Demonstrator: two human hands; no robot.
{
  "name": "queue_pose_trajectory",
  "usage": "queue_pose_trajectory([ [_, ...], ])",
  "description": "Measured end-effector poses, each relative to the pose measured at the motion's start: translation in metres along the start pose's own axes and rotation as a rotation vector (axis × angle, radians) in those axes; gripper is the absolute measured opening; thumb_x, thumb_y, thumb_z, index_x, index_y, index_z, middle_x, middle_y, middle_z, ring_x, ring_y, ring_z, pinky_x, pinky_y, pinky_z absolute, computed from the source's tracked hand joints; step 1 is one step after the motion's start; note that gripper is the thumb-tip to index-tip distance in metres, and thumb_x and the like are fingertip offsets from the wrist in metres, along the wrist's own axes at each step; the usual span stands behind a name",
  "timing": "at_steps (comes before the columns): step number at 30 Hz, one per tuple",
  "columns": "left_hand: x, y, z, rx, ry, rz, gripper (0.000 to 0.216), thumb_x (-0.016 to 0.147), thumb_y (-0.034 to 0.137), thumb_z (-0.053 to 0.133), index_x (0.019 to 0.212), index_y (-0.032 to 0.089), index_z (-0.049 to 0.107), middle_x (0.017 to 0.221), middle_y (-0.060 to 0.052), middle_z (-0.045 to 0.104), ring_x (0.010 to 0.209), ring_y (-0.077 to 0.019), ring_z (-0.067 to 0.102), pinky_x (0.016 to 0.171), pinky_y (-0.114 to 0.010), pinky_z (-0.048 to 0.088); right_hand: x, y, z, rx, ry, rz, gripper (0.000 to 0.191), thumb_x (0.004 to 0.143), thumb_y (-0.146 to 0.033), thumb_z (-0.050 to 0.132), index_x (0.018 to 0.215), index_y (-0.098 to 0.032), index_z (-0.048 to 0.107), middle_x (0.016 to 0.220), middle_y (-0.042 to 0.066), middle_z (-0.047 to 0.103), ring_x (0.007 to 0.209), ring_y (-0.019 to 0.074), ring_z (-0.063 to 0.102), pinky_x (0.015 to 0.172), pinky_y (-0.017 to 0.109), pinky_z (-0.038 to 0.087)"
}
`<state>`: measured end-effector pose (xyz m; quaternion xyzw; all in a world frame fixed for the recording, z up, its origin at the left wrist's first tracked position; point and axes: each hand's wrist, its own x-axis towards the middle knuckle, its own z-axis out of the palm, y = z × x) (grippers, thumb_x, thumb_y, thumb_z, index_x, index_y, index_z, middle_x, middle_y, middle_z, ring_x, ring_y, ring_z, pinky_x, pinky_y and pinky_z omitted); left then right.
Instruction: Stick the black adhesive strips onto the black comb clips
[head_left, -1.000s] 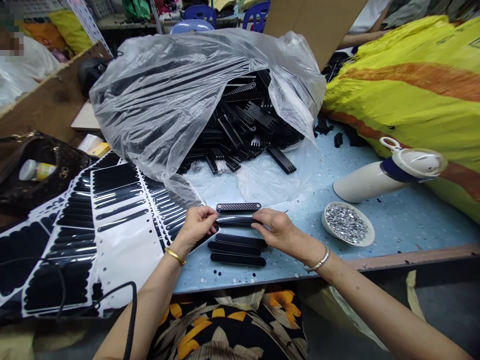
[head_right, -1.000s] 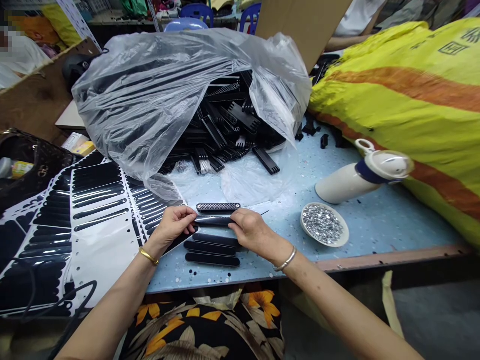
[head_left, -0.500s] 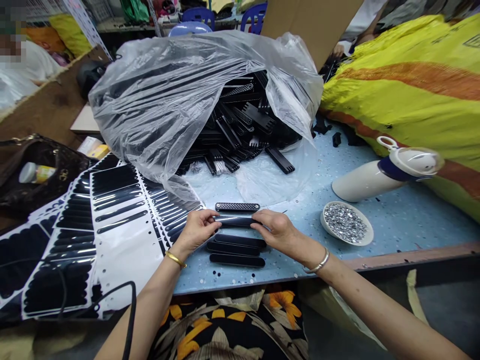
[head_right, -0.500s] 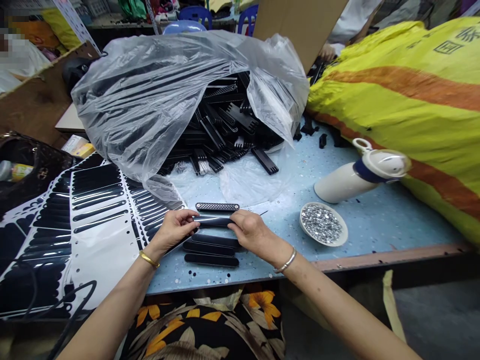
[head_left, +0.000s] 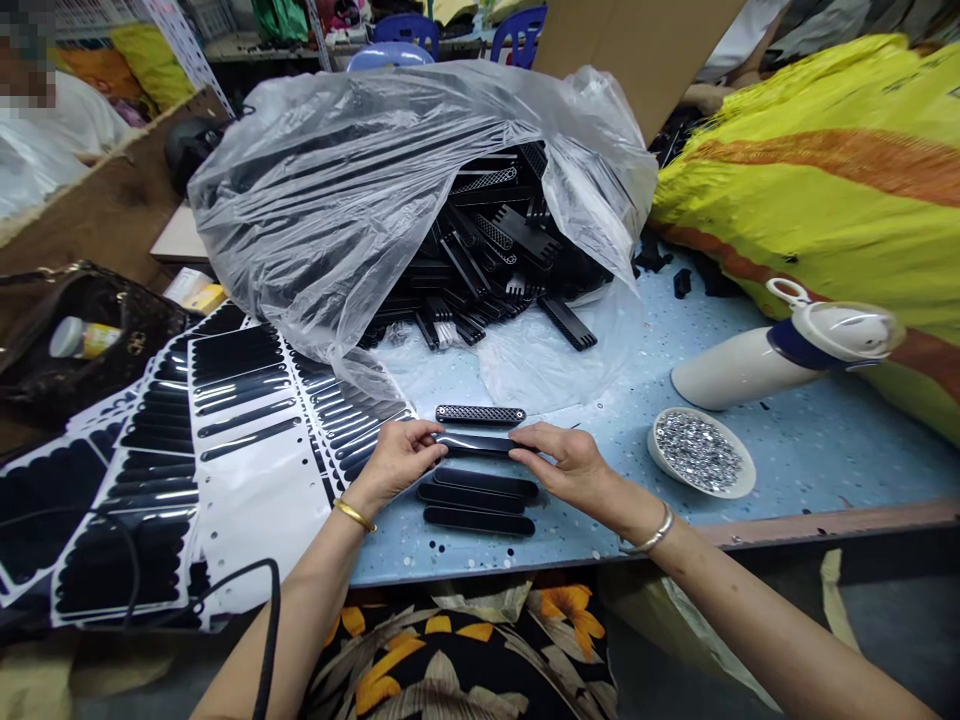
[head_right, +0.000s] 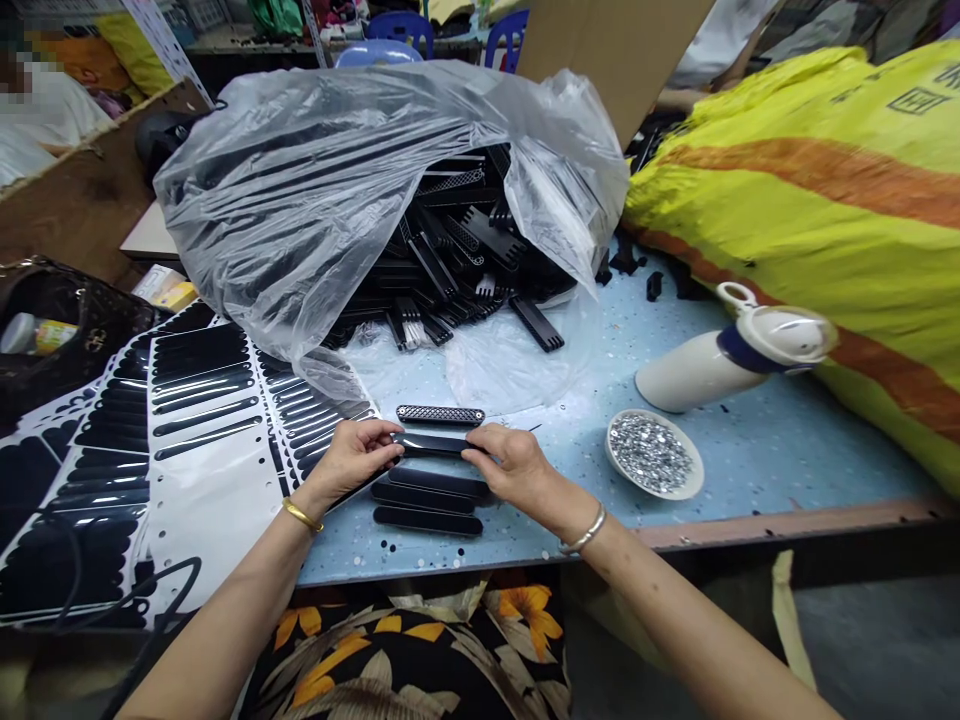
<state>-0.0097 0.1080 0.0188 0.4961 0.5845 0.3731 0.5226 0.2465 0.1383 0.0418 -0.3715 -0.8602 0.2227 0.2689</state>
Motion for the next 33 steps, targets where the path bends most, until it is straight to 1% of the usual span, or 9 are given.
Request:
queue_pose_trajectory([
  [6, 0.0002, -0.0029, 0.0008, -0.033, -0.008, 0.003, 0.023, 0.067, 0.02, 0.069, 0.088, 0.013, 0.072, 0.054, 0.004, 0.061, 0.046, -0.0111, 0.059, 0.048, -0.02, 0.045, -0.0019, 0.0027, -0.0031, 0.019, -0.014, 0.026, 0.015, 0.089, -0.022, 0.06, 0.097, -0.021, 0.073, 0.09, 0.007, 0.076, 0.082, 0.0227, 0.073, 0.076, 0.035, 0.061],
  [14, -0.0001, -0.0015, -0.0004, -0.038, -0.011, -0.007, 0.025, 0.067, 0.019, 0.069, 0.091, 0.013, 0.073, 0.055, 0.003, 0.063, 0.047, -0.0115, 0.059, 0.049, -0.021, 0.045, -0.0004, 0.0005, 0.0014, -0.021, -0.031, 0.008, 0.013, 0.089, -0.02, 0.059, 0.093, -0.02, 0.071, 0.088, 0.008, 0.075, 0.078, 0.0217, 0.071, 0.072, 0.034, 0.06],
  [21, -0.0001, -0.001, -0.0014, -0.055, -0.021, -0.015, 0.024, 0.066, 0.02, 0.07, 0.089, 0.014, 0.073, 0.055, 0.003, 0.062, 0.047, -0.0111, 0.059, 0.049, -0.021, 0.045, 0.0002, -0.0023, -0.0001, -0.024, -0.041, -0.017, 0.013, 0.09, -0.019, 0.057, 0.093, -0.02, 0.07, 0.086, 0.008, 0.074, 0.077, 0.0213, 0.07, 0.072, 0.035, 0.059],
  [27, -0.0003, -0.0012, -0.0016, -0.053, -0.009, -0.01, 0.025, 0.067, 0.019, 0.07, 0.09, 0.012, 0.073, 0.054, 0.003, 0.062, 0.046, -0.0107, 0.059, 0.049, -0.02, 0.045, 0.0003, -0.0023, 0.0014, -0.061, -0.034, -0.034, 0.012, 0.09, -0.018, 0.057, 0.089, -0.019, 0.069, 0.085, 0.009, 0.073, 0.077, 0.022, 0.07, 0.072, 0.034, 0.059],
  [33, -0.0006, 0.0005, -0.0026, -0.038, -0.023, -0.005, 0.025, 0.068, 0.019, 0.07, 0.092, 0.011, 0.073, 0.054, 0.003, 0.062, 0.047, -0.0117, 0.061, 0.049, -0.02, 0.046, 0.0014, -0.0041, 0.0018, -0.084, -0.056, -0.046, 0.012, 0.089, -0.017, 0.056, 0.089, -0.018, 0.068, 0.084, 0.009, 0.071, 0.076, 0.0219, 0.068, 0.07, 0.035, 0.058],
])
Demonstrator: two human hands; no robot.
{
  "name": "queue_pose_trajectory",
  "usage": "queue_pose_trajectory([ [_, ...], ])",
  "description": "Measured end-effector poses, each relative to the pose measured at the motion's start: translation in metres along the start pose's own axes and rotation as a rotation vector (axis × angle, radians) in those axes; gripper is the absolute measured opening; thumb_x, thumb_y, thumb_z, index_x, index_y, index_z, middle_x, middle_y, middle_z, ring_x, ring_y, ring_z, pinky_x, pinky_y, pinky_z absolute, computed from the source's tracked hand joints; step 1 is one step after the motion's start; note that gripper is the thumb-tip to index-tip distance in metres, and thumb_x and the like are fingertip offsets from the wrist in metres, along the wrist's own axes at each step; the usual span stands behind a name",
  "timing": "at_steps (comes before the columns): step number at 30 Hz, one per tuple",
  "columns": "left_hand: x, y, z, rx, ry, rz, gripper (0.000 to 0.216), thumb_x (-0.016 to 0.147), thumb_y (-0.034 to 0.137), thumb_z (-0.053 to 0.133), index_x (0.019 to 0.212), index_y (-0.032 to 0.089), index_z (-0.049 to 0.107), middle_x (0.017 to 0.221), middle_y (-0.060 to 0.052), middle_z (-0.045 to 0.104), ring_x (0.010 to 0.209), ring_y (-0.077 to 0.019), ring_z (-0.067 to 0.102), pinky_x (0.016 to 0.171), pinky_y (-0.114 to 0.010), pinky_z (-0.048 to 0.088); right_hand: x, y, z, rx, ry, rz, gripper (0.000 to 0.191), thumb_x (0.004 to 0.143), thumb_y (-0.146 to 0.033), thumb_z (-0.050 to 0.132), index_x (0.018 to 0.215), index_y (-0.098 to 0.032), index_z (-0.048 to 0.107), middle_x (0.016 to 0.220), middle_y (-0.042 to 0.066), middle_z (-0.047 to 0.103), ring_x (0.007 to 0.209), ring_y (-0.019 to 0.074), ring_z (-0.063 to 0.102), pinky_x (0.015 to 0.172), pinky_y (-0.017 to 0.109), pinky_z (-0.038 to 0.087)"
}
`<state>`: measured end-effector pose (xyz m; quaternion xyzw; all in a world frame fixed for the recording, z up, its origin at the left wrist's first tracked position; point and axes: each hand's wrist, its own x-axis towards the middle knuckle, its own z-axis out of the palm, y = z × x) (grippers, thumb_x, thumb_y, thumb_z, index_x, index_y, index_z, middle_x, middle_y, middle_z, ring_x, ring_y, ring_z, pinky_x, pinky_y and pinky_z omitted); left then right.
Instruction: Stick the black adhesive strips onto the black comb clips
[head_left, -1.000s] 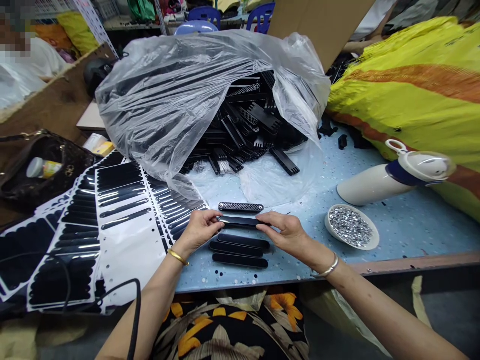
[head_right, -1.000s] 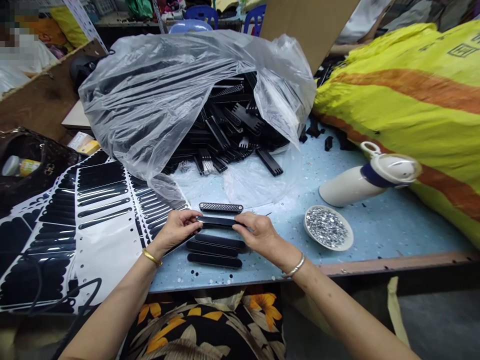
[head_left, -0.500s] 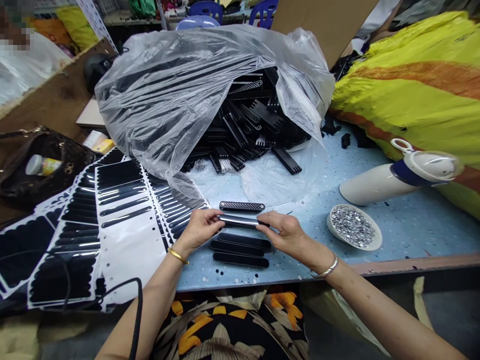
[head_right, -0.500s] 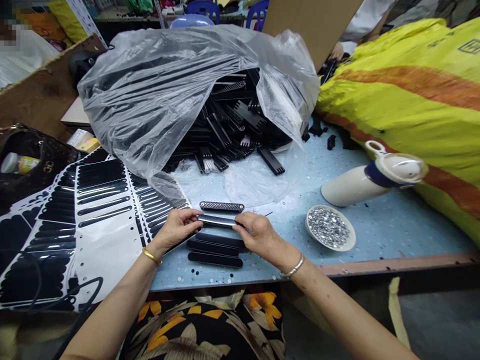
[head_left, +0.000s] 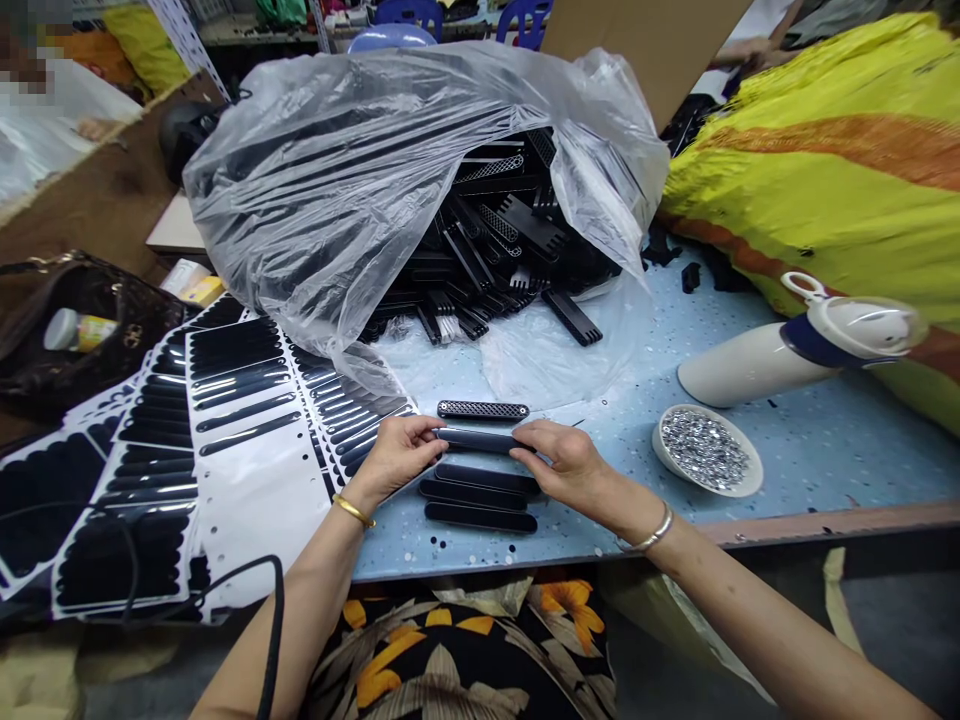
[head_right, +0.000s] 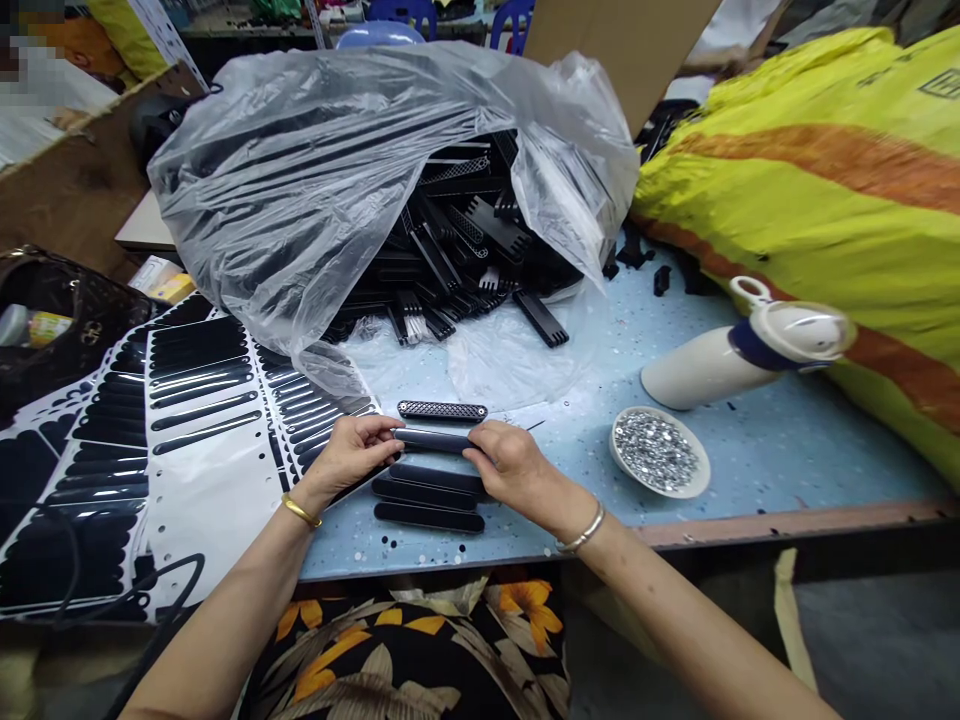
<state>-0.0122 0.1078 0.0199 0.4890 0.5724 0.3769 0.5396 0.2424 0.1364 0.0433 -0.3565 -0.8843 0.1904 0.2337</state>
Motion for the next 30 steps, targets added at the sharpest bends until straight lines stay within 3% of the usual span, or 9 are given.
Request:
queue_pose_trajectory([
  [9, 0.0, 0.001, 0.0, -0.016, 0.005, -0.004, 0.025, 0.068, 0.023, 0.07, 0.09, 0.01, 0.073, 0.054, 0.002, 0.063, 0.046, -0.0114, 0.061, 0.047, -0.02, 0.046, 0.0, 0.0, 0.001, -0.01, -0.019, 0.007, 0.012, 0.088, -0.015, 0.057, 0.089, -0.017, 0.069, 0.084, 0.009, 0.07, 0.076, 0.022, 0.067, 0.07, 0.034, 0.057],
  [19, 0.004, 0.01, 0.005, -0.077, 0.086, -0.129, 0.019, 0.067, 0.03, 0.071, 0.073, 0.012, 0.073, 0.048, 0.001, 0.061, 0.04, -0.0102, 0.058, 0.04, -0.017, 0.044, 0.0, 0.001, 0.001, -0.003, -0.043, 0.045, 0.01, 0.088, -0.015, 0.06, 0.086, -0.016, 0.07, 0.085, 0.009, 0.071, 0.076, 0.0209, 0.067, 0.071, 0.033, 0.056],
  [30, 0.003, 0.012, 0.004, -0.096, 0.108, -0.149, 0.025, 0.061, 0.032, 0.075, 0.073, 0.01, 0.075, 0.047, -0.001, 0.064, 0.041, -0.0113, 0.06, 0.039, -0.017, 0.045, -0.008, 0.016, 0.011, 0.173, 0.045, 0.11, 0.013, 0.089, -0.026, 0.065, 0.091, -0.017, 0.074, 0.085, 0.007, 0.074, 0.078, 0.0187, 0.07, 0.073, 0.03, 0.057],
])
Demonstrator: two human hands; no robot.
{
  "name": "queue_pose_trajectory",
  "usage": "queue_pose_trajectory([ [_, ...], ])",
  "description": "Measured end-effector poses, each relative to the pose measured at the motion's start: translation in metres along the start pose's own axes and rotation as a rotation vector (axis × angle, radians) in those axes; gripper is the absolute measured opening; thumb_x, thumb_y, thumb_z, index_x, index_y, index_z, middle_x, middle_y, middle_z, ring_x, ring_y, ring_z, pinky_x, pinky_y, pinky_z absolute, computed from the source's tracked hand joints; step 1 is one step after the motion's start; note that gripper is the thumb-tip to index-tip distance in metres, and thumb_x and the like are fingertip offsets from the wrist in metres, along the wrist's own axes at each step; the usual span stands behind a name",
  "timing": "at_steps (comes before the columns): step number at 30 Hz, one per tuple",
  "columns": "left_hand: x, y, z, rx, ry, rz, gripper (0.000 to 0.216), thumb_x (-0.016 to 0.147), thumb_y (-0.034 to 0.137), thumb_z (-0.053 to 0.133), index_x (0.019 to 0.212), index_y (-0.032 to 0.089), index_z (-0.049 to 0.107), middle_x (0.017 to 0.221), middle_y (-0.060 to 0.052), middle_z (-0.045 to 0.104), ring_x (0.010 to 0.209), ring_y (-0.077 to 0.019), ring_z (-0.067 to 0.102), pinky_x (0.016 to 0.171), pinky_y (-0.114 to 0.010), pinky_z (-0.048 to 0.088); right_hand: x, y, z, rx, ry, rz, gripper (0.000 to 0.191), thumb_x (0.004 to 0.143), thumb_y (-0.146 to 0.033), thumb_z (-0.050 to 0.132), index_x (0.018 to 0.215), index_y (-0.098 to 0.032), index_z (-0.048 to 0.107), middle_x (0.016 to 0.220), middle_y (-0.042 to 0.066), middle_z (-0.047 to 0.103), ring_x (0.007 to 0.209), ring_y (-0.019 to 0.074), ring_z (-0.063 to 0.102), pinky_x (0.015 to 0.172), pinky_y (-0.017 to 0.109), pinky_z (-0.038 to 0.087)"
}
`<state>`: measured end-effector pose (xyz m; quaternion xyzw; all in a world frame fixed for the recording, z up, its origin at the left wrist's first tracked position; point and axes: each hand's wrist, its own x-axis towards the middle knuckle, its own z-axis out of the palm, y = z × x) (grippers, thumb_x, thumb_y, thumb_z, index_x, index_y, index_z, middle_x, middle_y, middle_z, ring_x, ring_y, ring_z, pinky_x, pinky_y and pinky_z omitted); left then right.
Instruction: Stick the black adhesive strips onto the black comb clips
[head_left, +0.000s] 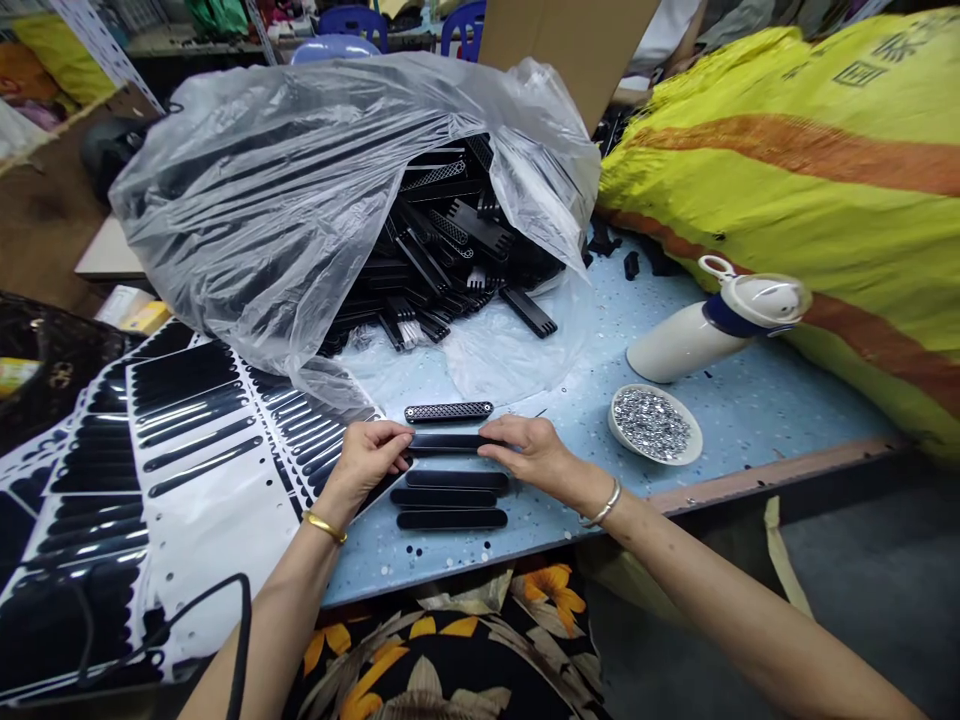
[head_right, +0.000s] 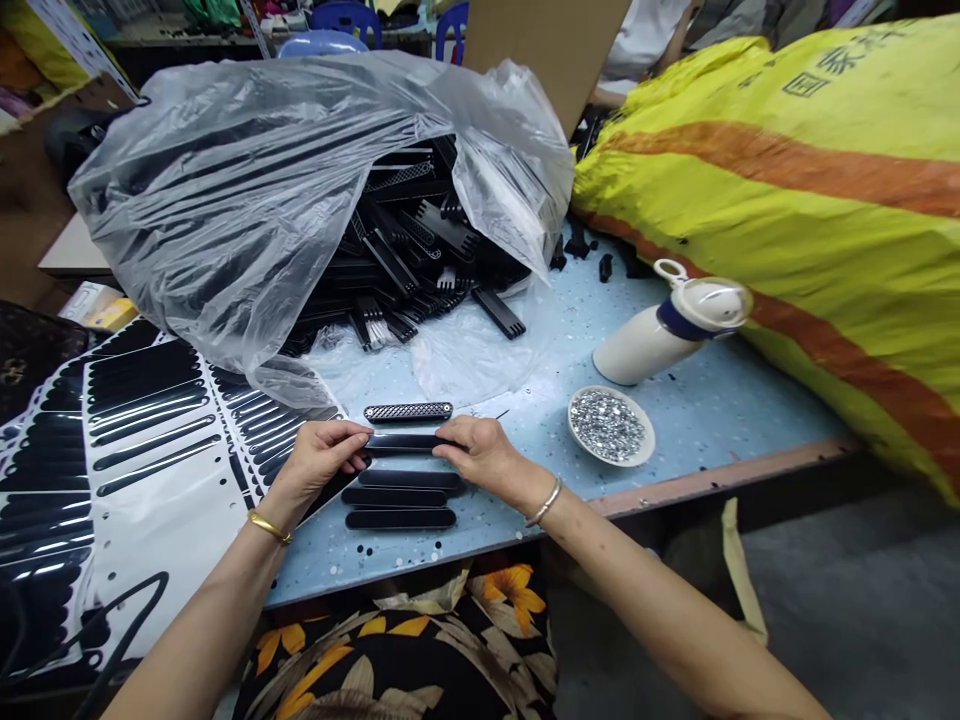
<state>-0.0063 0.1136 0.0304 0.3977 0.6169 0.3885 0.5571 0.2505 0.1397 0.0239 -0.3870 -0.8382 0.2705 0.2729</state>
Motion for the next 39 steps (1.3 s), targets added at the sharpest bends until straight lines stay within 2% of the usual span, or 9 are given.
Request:
queue_pose_trajectory([
  [5, -0.001, 0.002, 0.0, 0.003, -0.013, 0.006, 0.026, 0.06, 0.032, 0.075, 0.074, 0.01, 0.076, 0.049, -0.002, 0.065, 0.041, -0.0112, 0.06, 0.04, -0.018, 0.046, -0.003, 0.004, 0.002, 0.036, 0.039, -0.011, 0.019, 0.091, -0.031, 0.062, 0.096, -0.017, 0.075, 0.087, 0.007, 0.075, 0.08, 0.0192, 0.07, 0.074, 0.031, 0.058],
  [15, 0.0, 0.001, 0.0, -0.012, -0.008, 0.012, 0.025, 0.06, 0.032, 0.078, 0.073, 0.011, 0.076, 0.049, -0.001, 0.065, 0.041, -0.0113, 0.06, 0.04, -0.018, 0.046, -0.003, 0.003, -0.002, -0.003, -0.027, -0.056, 0.023, 0.094, -0.03, 0.058, 0.102, -0.017, 0.074, 0.093, 0.01, 0.075, 0.089, 0.0225, 0.07, 0.081, 0.036, 0.057],
  [21, 0.0, 0.001, 0.0, -0.013, -0.009, 0.012, 0.026, 0.058, 0.033, 0.077, 0.073, 0.012, 0.076, 0.048, -0.001, 0.065, 0.041, -0.0113, 0.06, 0.039, -0.017, 0.045, 0.001, 0.009, -0.004, 0.11, -0.061, -0.005, 0.018, 0.089, -0.029, 0.063, 0.099, -0.02, 0.075, 0.09, 0.006, 0.076, 0.082, 0.0193, 0.07, 0.075, 0.031, 0.057],
  [27, 0.0, 0.0, 0.0, -0.003, -0.009, 0.026, 0.026, 0.059, 0.034, 0.075, 0.072, 0.011, 0.075, 0.048, -0.001, 0.064, 0.04, -0.0107, 0.059, 0.039, -0.017, 0.046, 0.001, 0.009, -0.006, 0.136, -0.086, 0.017, 0.02, 0.087, -0.022, 0.061, 0.1, -0.017, 0.076, 0.092, 0.008, 0.076, 0.084, 0.0205, 0.071, 0.076, 0.031, 0.057],
  [32, 0.0, -0.001, 0.0, 0.001, -0.011, 0.035, 0.025, 0.06, 0.033, 0.076, 0.073, 0.012, 0.075, 0.048, -0.001, 0.064, 0.04, -0.0112, 0.059, 0.04, -0.018, 0.046, -0.003, 0.005, -0.019, 0.069, 0.018, 0.125, 0.02, 0.085, -0.021, 0.06, 0.098, -0.021, 0.076, 0.093, 0.005, 0.077, 0.083, 0.0202, 0.071, 0.076, 0.031, 0.056],
  [34, 0.0, -0.001, 0.0, 0.004, -0.013, 0.035, 0.024, 0.06, 0.033, 0.076, 0.073, 0.013, 0.075, 0.048, 0.0, 0.063, 0.04, -0.0116, 0.06, 0.04, -0.018, 0.045, -0.004, 0.004, -0.025, 0.022, 0.104, 0.189, 0.02, 0.086, -0.024, 0.059, 0.096, -0.021, 0.076, 0.089, 0.005, 0.077, 0.078, 0.0193, 0.07, 0.072, 0.03, 0.055],
  [36, -0.001, -0.001, 0.0, 0.006, -0.011, 0.033, 0.024, 0.061, 0.032, 0.076, 0.074, 0.013, 0.074, 0.048, 0.0, 0.063, 0.041, -0.0117, 0.059, 0.04, -0.018, 0.045, -0.004, 0.001, -0.025, -0.023, 0.154, 0.278, 0.021, 0.087, -0.027, 0.057, 0.092, -0.019, 0.076, 0.075, 0.003, 0.074, 0.066, 0.0175, 0.067, 0.062, 0.027, 0.052],
  [39, -0.002, -0.002, 0.0, 0.028, -0.018, 0.032, 0.025, 0.062, 0.034, 0.074, 0.075, 0.013, 0.073, 0.049, 0.0, 0.062, 0.042, -0.0122, 0.06, 0.042, -0.019, 0.045, -0.003, -0.005, -0.014, -0.055, 0.12, 0.358, 0.032, 0.092, -0.033, 0.051, 0.075, -0.018, 0.073, 0.052, -0.001, 0.062, 0.049, 0.0139, 0.058, 0.05, 0.024, 0.044],
])
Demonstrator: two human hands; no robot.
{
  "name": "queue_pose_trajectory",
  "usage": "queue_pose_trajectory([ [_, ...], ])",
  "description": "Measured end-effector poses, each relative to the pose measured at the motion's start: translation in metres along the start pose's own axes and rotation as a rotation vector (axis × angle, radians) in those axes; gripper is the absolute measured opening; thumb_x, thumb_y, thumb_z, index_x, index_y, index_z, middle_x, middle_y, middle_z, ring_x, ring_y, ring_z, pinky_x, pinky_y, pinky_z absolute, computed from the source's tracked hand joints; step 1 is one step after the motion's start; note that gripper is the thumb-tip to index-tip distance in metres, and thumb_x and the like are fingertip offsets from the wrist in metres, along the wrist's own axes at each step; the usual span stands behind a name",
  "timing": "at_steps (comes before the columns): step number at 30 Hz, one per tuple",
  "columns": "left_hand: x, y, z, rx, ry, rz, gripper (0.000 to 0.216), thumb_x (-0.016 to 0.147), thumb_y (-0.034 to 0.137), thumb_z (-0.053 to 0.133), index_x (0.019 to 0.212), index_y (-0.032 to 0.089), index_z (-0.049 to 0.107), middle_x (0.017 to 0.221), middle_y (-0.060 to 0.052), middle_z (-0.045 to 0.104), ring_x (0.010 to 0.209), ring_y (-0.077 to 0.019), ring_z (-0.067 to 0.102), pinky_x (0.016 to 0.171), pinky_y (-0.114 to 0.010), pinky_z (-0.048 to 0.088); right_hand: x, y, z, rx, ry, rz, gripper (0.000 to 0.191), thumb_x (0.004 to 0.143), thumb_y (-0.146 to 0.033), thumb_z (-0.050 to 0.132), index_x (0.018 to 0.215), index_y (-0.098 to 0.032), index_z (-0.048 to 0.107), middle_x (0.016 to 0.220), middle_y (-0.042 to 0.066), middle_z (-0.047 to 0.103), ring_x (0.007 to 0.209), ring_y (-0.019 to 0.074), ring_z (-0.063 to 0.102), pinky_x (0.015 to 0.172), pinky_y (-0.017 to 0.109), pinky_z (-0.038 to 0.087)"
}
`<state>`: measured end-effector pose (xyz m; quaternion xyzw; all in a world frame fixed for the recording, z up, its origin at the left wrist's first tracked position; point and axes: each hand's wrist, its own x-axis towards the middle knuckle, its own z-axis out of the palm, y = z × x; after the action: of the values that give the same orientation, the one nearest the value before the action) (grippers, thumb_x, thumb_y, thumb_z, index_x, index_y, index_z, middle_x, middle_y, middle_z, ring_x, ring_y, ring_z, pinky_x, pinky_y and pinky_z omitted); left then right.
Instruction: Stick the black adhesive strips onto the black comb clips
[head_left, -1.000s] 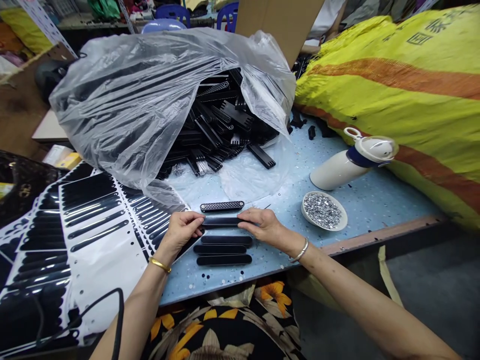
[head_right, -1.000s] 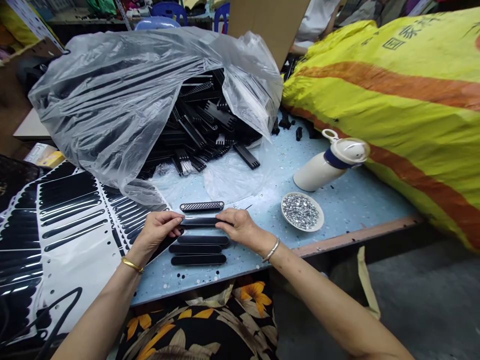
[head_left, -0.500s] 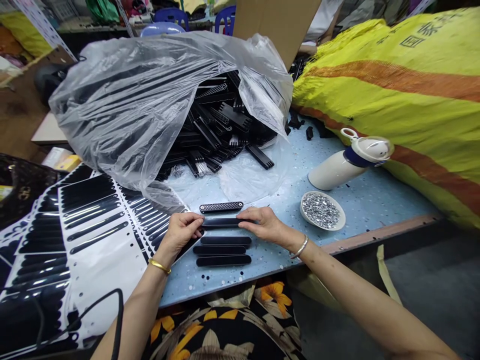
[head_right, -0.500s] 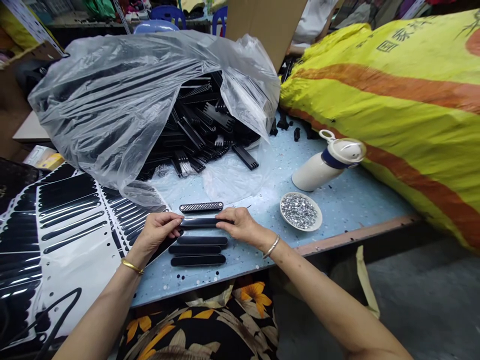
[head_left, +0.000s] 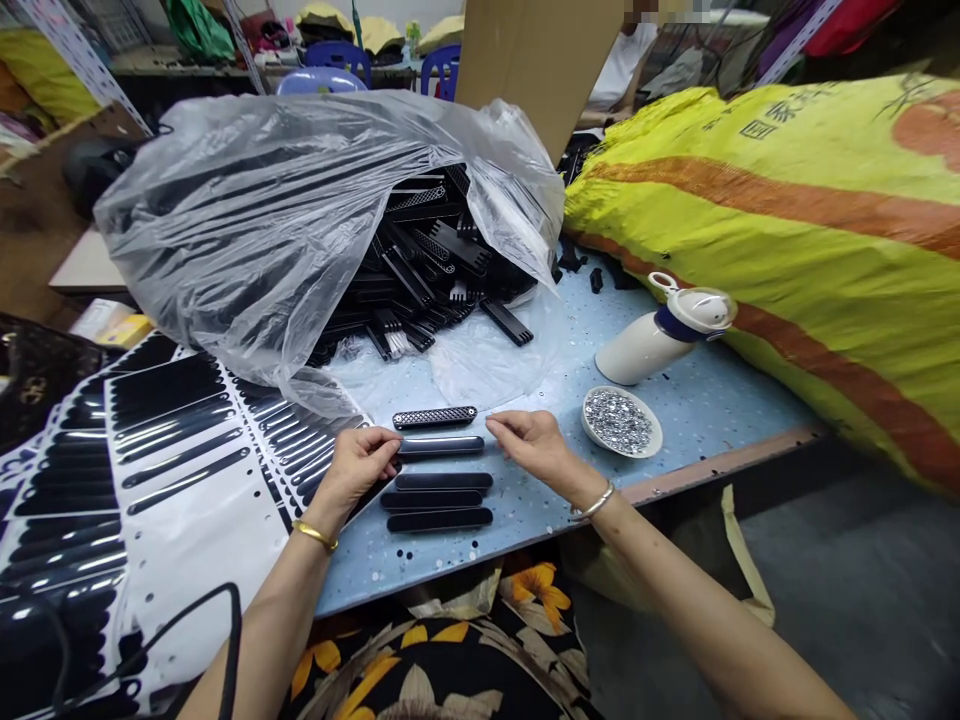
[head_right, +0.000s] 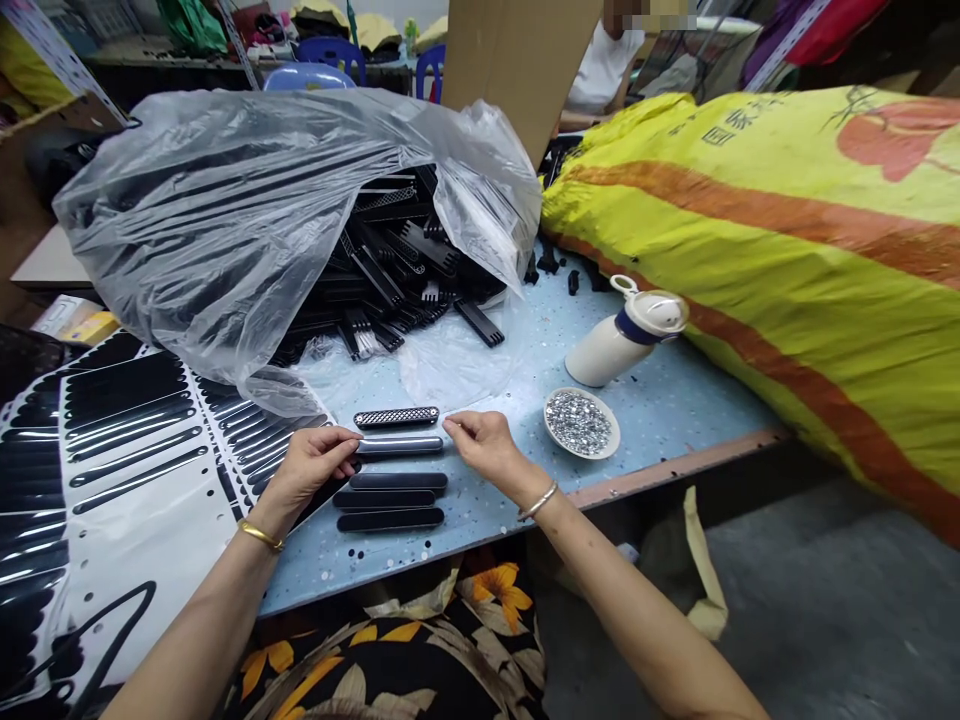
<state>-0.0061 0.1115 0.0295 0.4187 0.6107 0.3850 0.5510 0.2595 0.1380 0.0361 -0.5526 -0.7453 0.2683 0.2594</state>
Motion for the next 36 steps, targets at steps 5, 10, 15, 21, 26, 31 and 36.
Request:
queue_pose_trajectory([
  [5, 0.003, 0.0, 0.005, 0.24, 0.026, 0.116, 0.025, 0.07, 0.041, 0.067, 0.066, 0.016, 0.069, 0.044, 0.002, 0.055, 0.04, -0.0128, 0.053, 0.043, -0.022, 0.036, 0.0, -0.011, 0.028, -0.084, -0.033, 0.01, 0.037, 0.088, -0.044, 0.056, 0.066, -0.017, 0.069, 0.047, -0.001, 0.056, 0.046, 0.0125, 0.051, 0.046, 0.024, 0.034],
  [10, 0.006, 0.006, 0.012, 0.564, 0.098, 0.318, 0.026, 0.072, 0.03, 0.067, 0.049, 0.019, 0.062, 0.042, 0.002, 0.052, 0.045, -0.0128, 0.048, 0.05, -0.024, 0.028, 0.002, -0.016, 0.027, -0.139, -0.083, -0.059, 0.045, 0.09, -0.039, 0.048, 0.051, -0.018, 0.058, 0.047, 0.001, 0.057, 0.047, 0.0128, 0.051, 0.049, 0.025, 0.034],
  [15, -0.029, 0.01, -0.01, 0.623, 0.196, 0.342, 0.025, 0.08, 0.022, 0.06, 0.056, 0.019, 0.068, 0.056, -0.004, 0.066, 0.057, -0.0176, 0.06, 0.059, -0.027, 0.04, -0.005, -0.005, 0.007, -0.122, -0.149, -0.196, 0.048, 0.094, -0.042, 0.038, 0.059, -0.022, 0.062, 0.052, 0.003, 0.065, 0.048, 0.0173, 0.06, 0.049, 0.027, 0.044],
  [21, -0.09, -0.015, -0.134, 0.885, 0.581, 0.485, 0.047, 0.073, 0.031, 0.075, 0.118, 0.021, 0.069, 0.123, -0.015, 0.069, 0.122, -0.0384, 0.057, 0.104, -0.054, 0.039, 0.007, -0.015, 0.014, -0.142, 0.153, -0.285, 0.033, 0.092, -0.043, 0.048, 0.095, -0.021, 0.072, 0.063, 0.006, 0.072, 0.051, 0.0224, 0.067, 0.049, 0.032, 0.052],
  [26, -0.107, -0.044, -0.197, 1.205, 0.533, 0.295, 0.039, 0.073, 0.029, 0.076, 0.11, 0.018, 0.073, 0.132, -0.017, 0.063, 0.129, -0.0503, 0.046, 0.1, -0.065, 0.037, 0.002, -0.108, 0.059, 0.033, -0.135, -0.645, 0.022, 0.093, -0.025, 0.049, 0.097, -0.021, 0.071, 0.072, 0.006, 0.071, 0.06, 0.019, 0.066, 0.055, 0.03, 0.055],
  [31, -0.128, -0.049, -0.15, 1.189, 0.683, 0.543, 0.025, 0.081, 0.021, 0.066, 0.105, 0.019, 0.073, 0.129, -0.014, 0.066, 0.129, -0.0474, 0.047, 0.095, -0.064, 0.04, 0.006, -0.185, 0.115, -0.033, -0.155, -0.89, 0.045, 0.081, -0.022, 0.068, 0.124, -0.016, 0.059, 0.116, 0.017, 0.067, 0.103, 0.0303, 0.063, 0.085, 0.043, 0.054],
  [36, -0.147, -0.049, -0.13, 0.647, 0.749, 0.559, 0.019, 0.076, 0.028, 0.073, 0.094, 0.024, 0.076, 0.123, -0.012, 0.07, 0.128, -0.0426, 0.052, 0.1, -0.061, 0.044, 0.019, -0.202, 0.16, -0.293, -0.367, -0.951, 0.022, 0.081, -0.014, 0.062, 0.102, -0.017, 0.067, 0.092, 0.009, 0.07, 0.078, 0.0227, 0.06, 0.068, 0.033, 0.046],
])
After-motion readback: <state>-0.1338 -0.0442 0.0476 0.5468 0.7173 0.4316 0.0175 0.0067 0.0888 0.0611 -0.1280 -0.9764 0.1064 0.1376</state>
